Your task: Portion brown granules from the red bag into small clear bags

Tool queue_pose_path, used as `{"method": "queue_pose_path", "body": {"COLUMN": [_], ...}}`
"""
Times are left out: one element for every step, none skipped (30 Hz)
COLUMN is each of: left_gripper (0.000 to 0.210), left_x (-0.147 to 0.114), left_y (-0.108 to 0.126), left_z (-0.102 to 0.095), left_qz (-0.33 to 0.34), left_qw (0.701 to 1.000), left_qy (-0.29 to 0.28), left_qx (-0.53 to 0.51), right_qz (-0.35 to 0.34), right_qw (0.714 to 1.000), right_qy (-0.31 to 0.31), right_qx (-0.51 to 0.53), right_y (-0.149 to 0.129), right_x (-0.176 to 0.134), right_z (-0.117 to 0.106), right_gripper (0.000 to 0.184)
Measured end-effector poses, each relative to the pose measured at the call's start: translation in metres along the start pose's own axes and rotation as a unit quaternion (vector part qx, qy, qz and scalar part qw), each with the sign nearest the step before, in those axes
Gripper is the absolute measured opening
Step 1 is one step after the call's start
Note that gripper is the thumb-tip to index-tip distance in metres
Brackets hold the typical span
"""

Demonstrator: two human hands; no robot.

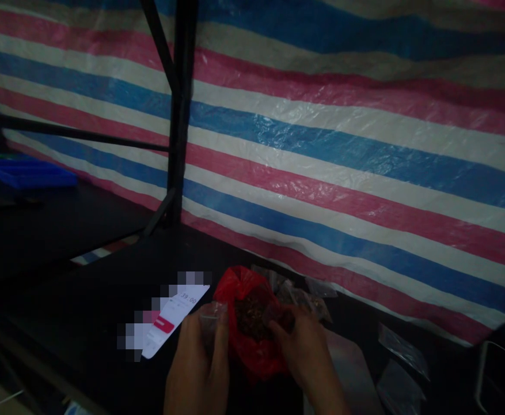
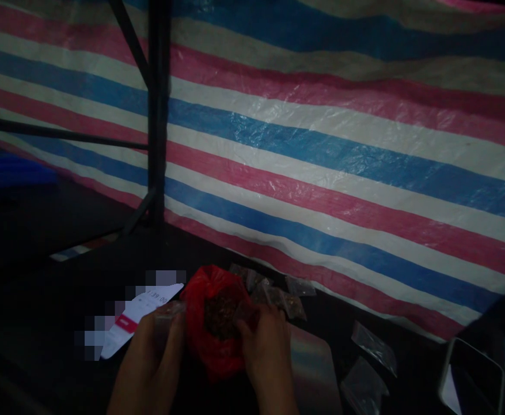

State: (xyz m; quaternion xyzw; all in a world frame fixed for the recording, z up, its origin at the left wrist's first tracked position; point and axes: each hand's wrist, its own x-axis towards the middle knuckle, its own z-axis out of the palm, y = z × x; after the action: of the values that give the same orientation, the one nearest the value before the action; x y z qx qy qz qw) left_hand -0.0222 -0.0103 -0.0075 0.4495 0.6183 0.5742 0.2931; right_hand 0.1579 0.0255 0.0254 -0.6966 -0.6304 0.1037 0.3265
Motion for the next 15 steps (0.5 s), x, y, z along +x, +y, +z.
{"method": "queue_pose_path", "body": {"left_gripper": [0.058, 0.059, 0.059, 0.06, 0.06, 0.06, 0.059, 0.056, 0.053, 0.05, 0.046, 0.044, 0.041, 0.039, 0.037], "left_x": [0.001, 0.002, 0.004, 0.005, 0.006, 0.008, 0.01, 0.012, 0.014, 0.016, 0.018, 0.021, 0.023, 0.025, 0.028], "left_y": [-0.001, -0.002, -0.002, -0.001, 0.0, 0.002, 0.004, 0.006, 0.007, 0.008, 0.008, 0.007, 0.005, 0.004, 0.003], "left_z": [0.001, 0.002, 0.003, 0.004, 0.005, 0.006, 0.007, 0.008, 0.009, 0.009, 0.01, 0.01, 0.01, 0.011, 0.011], "left_qz": [0.004, 0.008, 0.009, 0.008, 0.009, 0.006, 0.001, -0.006, -0.012, -0.014, -0.011, 0.0, 0.016, 0.028, 0.033], "left_qw": [1.0, 0.999, 0.999, 0.998, 0.998, 0.998, 0.998, 0.997, 0.995, 0.994, 0.994, 0.994, 0.995, 0.996, 0.997], "left_qy": [-0.014, -0.024, -0.027, -0.026, -0.025, -0.031, -0.044, -0.063, -0.081, -0.093, -0.091, -0.075, -0.054, -0.039, -0.034], "left_qx": [0.017, 0.033, 0.046, 0.055, 0.056, 0.053, 0.049, 0.046, 0.048, 0.055, 0.067, 0.077, 0.081, 0.076, 0.057], "right_qz": [-0.011, -0.022, -0.033, -0.042, -0.048, -0.054, -0.057, -0.06, -0.067, -0.079, -0.095, -0.11, -0.12, -0.126, -0.128], "right_qw": [1.0, 0.999, 0.999, 0.999, 0.999, 0.998, 0.997, 0.996, 0.995, 0.995, 0.994, 0.992, 0.991, 0.988, 0.985], "right_qy": [0.016, 0.023, 0.02, 0.01, -0.005, -0.022, -0.038, -0.05, -0.057, -0.059, -0.057, -0.055, -0.056, -0.062, -0.071], "right_qx": [-0.02, -0.03, -0.028, -0.018, -0.002, 0.014, 0.027, 0.035, 0.037, 0.031, 0.017, -0.006, -0.035, -0.066, -0.09], "right_y": [-0.004, -0.009, -0.014, -0.019, -0.022, -0.026, -0.028, -0.029, -0.03, -0.03, -0.031, -0.031, -0.031, -0.032, -0.033], "right_x": [0.0, -0.001, -0.002, -0.004, -0.006, -0.008, -0.01, -0.012, -0.012, -0.012, -0.01, -0.007, -0.003, 0.002, 0.007], "right_z": [0.004, 0.007, 0.009, 0.012, 0.015, 0.017, 0.018, 0.019, 0.019, 0.018, 0.016, 0.014, 0.012, 0.009, 0.008], "right_gripper": [0.023, 0.024, 0.027, 0.031, 0.034, 0.035, 0.034, 0.032, 0.031, 0.03, 0.032, 0.036, 0.042, 0.047, 0.051]}}
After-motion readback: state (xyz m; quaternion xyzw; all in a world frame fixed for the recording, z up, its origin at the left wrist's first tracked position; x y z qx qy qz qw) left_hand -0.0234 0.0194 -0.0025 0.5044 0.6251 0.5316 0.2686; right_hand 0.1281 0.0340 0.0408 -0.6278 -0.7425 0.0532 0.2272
